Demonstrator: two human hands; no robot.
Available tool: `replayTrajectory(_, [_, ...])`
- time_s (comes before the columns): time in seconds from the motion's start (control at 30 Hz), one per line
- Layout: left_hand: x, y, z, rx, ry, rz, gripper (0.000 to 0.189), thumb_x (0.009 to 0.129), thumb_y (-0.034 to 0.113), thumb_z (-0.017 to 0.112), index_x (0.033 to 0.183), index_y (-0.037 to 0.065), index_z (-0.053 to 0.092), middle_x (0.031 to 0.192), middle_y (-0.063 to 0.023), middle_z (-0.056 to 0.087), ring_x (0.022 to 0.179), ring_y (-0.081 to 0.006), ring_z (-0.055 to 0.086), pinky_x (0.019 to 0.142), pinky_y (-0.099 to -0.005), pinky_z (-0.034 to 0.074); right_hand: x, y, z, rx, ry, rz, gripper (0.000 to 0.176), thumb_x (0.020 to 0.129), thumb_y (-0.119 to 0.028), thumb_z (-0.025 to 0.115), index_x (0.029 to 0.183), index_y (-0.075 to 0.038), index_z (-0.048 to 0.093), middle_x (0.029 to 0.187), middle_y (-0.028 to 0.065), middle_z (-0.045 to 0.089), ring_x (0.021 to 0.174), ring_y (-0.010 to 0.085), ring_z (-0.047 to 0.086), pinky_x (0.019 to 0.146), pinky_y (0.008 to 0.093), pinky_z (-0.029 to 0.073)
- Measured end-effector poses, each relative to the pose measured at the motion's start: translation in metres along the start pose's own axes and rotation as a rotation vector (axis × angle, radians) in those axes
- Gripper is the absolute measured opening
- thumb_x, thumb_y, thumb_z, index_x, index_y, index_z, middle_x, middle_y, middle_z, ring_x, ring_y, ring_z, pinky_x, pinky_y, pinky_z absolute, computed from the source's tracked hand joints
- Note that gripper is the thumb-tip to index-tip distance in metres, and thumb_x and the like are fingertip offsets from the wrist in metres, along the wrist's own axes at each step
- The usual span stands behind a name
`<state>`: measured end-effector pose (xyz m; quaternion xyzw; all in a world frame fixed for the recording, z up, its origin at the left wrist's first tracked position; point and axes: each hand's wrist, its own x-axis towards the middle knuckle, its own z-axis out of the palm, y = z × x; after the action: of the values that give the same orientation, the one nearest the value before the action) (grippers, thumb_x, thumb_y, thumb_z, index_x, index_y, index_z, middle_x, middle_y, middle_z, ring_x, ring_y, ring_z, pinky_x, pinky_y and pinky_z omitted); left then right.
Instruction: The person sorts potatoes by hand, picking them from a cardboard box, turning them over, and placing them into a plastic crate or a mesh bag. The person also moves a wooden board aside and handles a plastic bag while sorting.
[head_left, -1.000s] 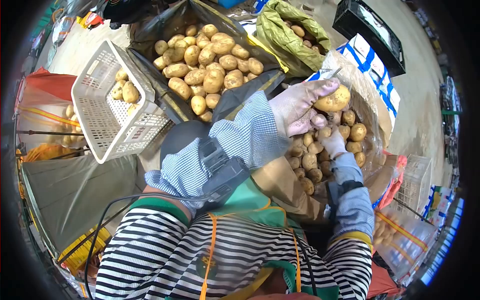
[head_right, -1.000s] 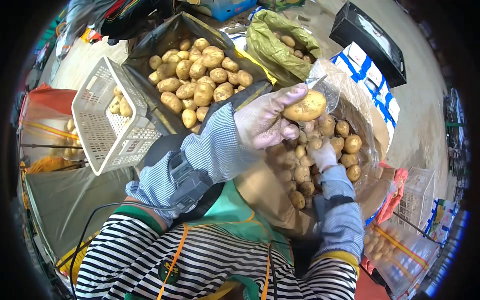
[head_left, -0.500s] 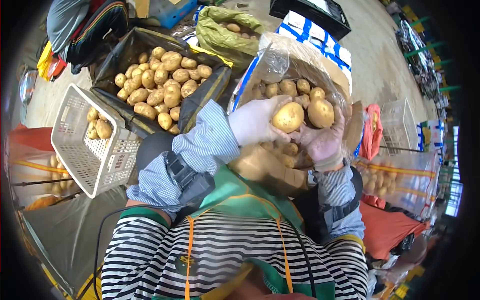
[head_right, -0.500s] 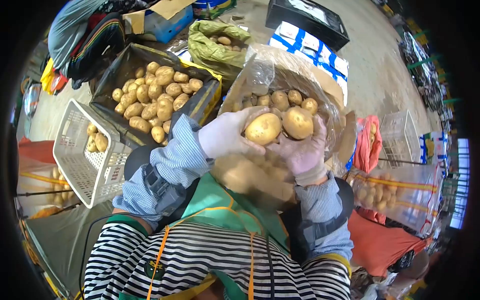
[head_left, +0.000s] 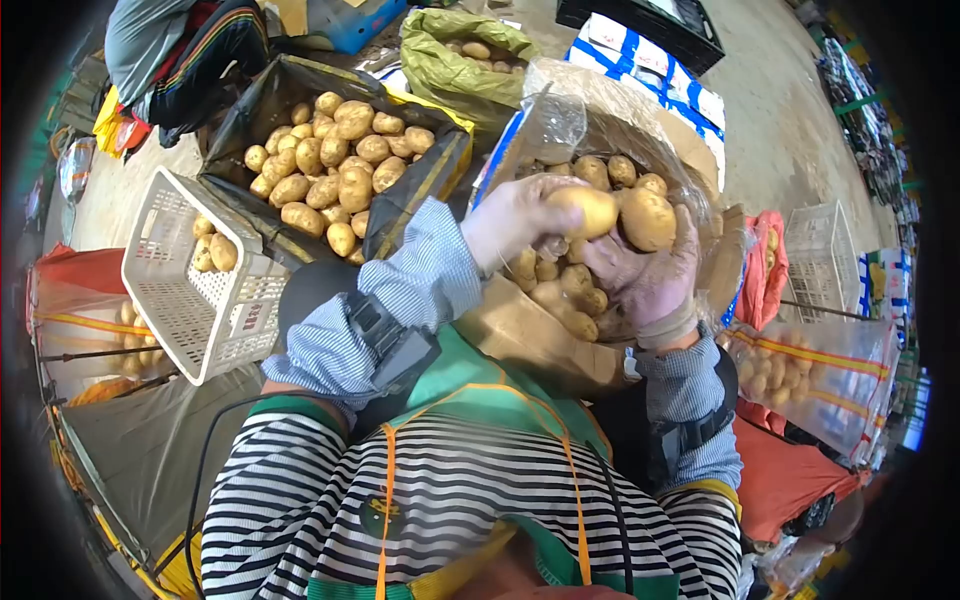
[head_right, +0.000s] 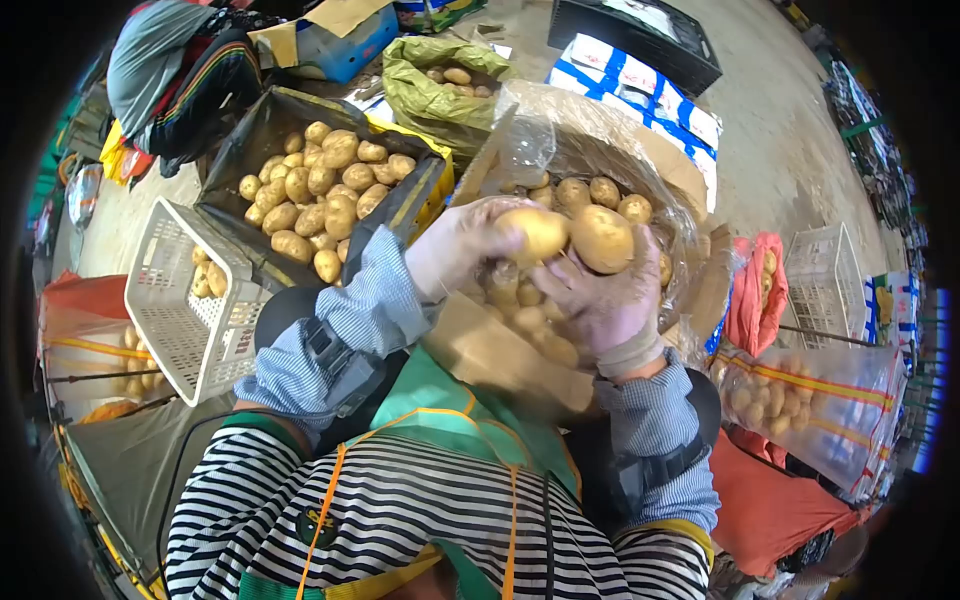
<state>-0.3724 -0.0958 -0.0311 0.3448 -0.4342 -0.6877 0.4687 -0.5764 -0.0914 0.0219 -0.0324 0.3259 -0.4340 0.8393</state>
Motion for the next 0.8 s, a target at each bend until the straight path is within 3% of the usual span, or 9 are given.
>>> replayTrajectory(0.1, [0.0, 0.036, -0.008, -0.567, 0.255, -0.249, 0.05, 0.096, 0.049, 0.041, 0.116, 0.007, 0.057, 0.089, -0.0073, 0.066, 0.054, -0.0113, 0.055, 0.043, -0.0271, 0.042, 0.01, -0.01, -0.025, -0.006, -0.065, -0.057, 0.065, 0.088, -0.057, 0.053, 0.125, -0.004, 0.051, 0.121, 0.0199, 0.055, 0.109, 0.0364, 0.056, 0.082, 0.048, 0.056])
replayTrajectory(0.13, [0.002, 0.038, -0.022, -0.619, 0.295, -0.234, 0.053, 0.095, 0.054, 0.039, 0.115, 0.007, 0.057, 0.084, -0.0055, 0.064, 0.052, -0.0101, 0.052, 0.042, -0.0258, 0.038, 0.015, 0.007, -0.026, -0.408, 0.085, -0.441, 0.064, 0.087, -0.058, 0.054, 0.123, -0.004, 0.053, 0.116, 0.0201, 0.058, 0.099, 0.0349, 0.061, 0.074, 0.0426, 0.059])
replayTrajectory(0.17, [0.004, 0.039, -0.036, -0.673, 0.334, -0.22, 0.057, 0.094, 0.058, 0.036, 0.114, 0.008, 0.057, 0.079, -0.0037, 0.063, 0.05, -0.0089, 0.048, 0.042, -0.0246, 0.035, 0.012, 0.004, -0.025, -0.408, 0.078, -0.436, 0.064, 0.087, -0.058, 0.054, 0.123, -0.004, 0.053, 0.116, 0.0201, 0.058, 0.099, 0.0349, 0.061, 0.074, 0.0426, 0.059])
replayTrajectory(0.23, [0.007, 0.045, -0.063, -0.878, 0.452, -0.26, 0.066, 0.09, 0.064, 0.035, 0.108, 0.006, 0.059, 0.065, 0.0006, 0.056, 0.047, -0.0096, 0.044, 0.042, -0.0245, 0.033, 0.004, -0.01, -0.022, 0.029, -0.064, -0.014, 0.062, 0.088, -0.057, 0.054, 0.123, -0.006, 0.053, 0.117, 0.0196, 0.058, 0.1, 0.0344, 0.061, 0.075, 0.0426, 0.058])
replayTrajectory(0.33, [0.0, 0.031, -0.1, -0.962, 0.241, -0.119, 0.064, 0.088, 0.059, 0.047, 0.115, 0.001, 0.058, 0.078, -0.0029, 0.064, 0.055, -0.0119, 0.055, 0.05, -0.0253, 0.042, 0.005, -0.007, -0.02, 0.002, -0.05, -0.007, 0.06, 0.087, -0.055, 0.056, 0.123, -0.007, 0.054, 0.119, 0.0181, 0.057, 0.103, 0.0336, 0.059, 0.075, 0.0429, 0.058])
replayTrajectory(0.4, [-0.002, 0.043, -0.095, -0.85, 0.56, -0.012, 0.058, 0.087, 0.051, 0.055, 0.115, 0.0, 0.057, 0.079, -0.0057, 0.064, 0.062, -0.0175, 0.064, 0.053, -0.0265, 0.05, 0.007, -0.006, -0.022, -0.024, -0.085, 0.028, 0.057, 0.087, -0.053, 0.058, 0.123, -0.01, 0.055, 0.121, 0.0164, 0.057, 0.104, 0.0329, 0.059, 0.077, 0.0425, 0.057])
replayTrajectory(0.53, [0.004, 0.022, -0.121, -0.853, 0.625, 0.08, 0.042, 0.084, 0.032, 0.069, 0.116, 0.009, 0.055, 0.106, -0.0135, 0.059, 0.081, -0.0306, 0.063, 0.048, -0.0289, 0.052, 0.007, 0.001, -0.016, -0.049, 0.001, 0.048, 0.05, 0.089, -0.051, 0.057, 0.122, -0.013, 0.059, 0.117, 0.0118, 0.062, 0.101, 0.0318, 0.062, 0.076, 0.0423, 0.058])
replayTrajectory(0.67, [-0.004, 0.033, -0.137, -0.956, 0.767, 0.013, 0.033, 0.091, 0.032, 0.057, 0.111, 0.006, 0.055, 0.094, -0.0131, 0.06, 0.072, -0.031, 0.061, 0.049, -0.0321, 0.053, 0.011, 0.001, -0.019, -0.092, -0.045, 0.087, 0.045, 0.092, -0.048, 0.055, 0.121, -0.013, 0.06, 0.113, 0.0084, 0.066, 0.099, 0.0324, 0.064, 0.076, 0.0423, 0.059])
replayTrajectory(0.8, [0.006, 0.041, -0.213, -0.848, 0.915, 0.326, 0.036, 0.093, 0.038, 0.054, 0.112, 0.008, 0.054, 0.101, -0.0164, 0.059, 0.081, -0.0323, 0.062, 0.063, -0.0413, 0.057, 0.014, 0.0, -0.021, -0.111, 0.006, 0.076, 0.044, 0.092, -0.049, 0.054, 0.119, -0.014, 0.06, 0.111, 0.0077, 0.066, 0.098, 0.0292, 0.065, 0.073, 0.04, 0.059])
